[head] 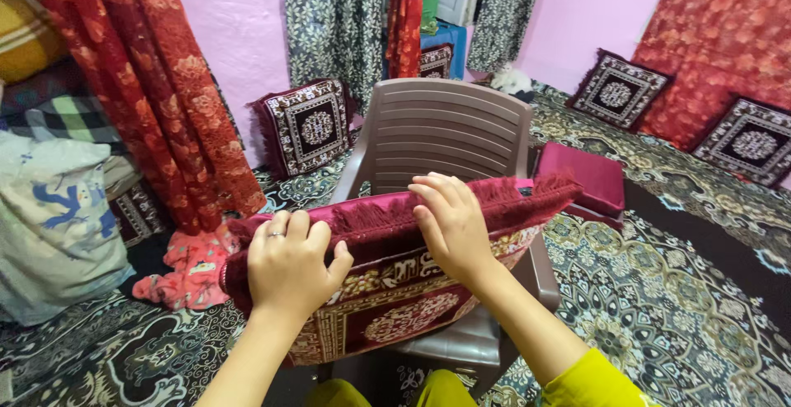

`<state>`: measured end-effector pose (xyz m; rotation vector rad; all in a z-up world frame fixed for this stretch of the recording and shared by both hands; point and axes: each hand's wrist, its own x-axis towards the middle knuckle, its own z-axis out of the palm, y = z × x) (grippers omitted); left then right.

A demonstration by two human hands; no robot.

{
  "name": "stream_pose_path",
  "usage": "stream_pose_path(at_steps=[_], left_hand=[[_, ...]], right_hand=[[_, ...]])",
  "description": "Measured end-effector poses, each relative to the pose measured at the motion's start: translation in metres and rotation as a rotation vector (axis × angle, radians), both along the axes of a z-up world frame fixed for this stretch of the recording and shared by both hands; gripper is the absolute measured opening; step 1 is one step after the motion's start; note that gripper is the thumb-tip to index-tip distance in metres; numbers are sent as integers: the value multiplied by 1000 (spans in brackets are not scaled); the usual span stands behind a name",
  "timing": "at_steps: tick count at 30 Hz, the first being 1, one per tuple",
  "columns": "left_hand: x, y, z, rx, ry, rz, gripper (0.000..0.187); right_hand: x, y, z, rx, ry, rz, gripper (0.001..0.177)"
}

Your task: The person smooths a magenta cushion on a plastic chair, then flips it to reveal a patterned side and continues to pat and adjust it. The cushion is handled by hand throughout the clip.

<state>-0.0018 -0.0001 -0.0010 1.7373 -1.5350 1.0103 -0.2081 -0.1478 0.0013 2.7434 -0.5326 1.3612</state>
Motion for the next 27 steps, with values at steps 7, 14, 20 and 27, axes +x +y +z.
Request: stream_pose_path(at_steps=[7, 14, 20, 27], left_hand=[[-22, 8, -8, -3, 27, -70, 32], [-61, 6, -33, 226, -80, -316, 72], [34, -12, -4, 216, 40, -112, 63], [36, -11, 14, -51, -82, 64, 53]], right_hand=[[21, -20, -10, 95, 178, -219, 37], [21, -27, -8, 90, 133, -175, 34], [24, -29, -9, 79, 130, -183, 34], [33, -38, -8, 92, 124, -213, 35]])
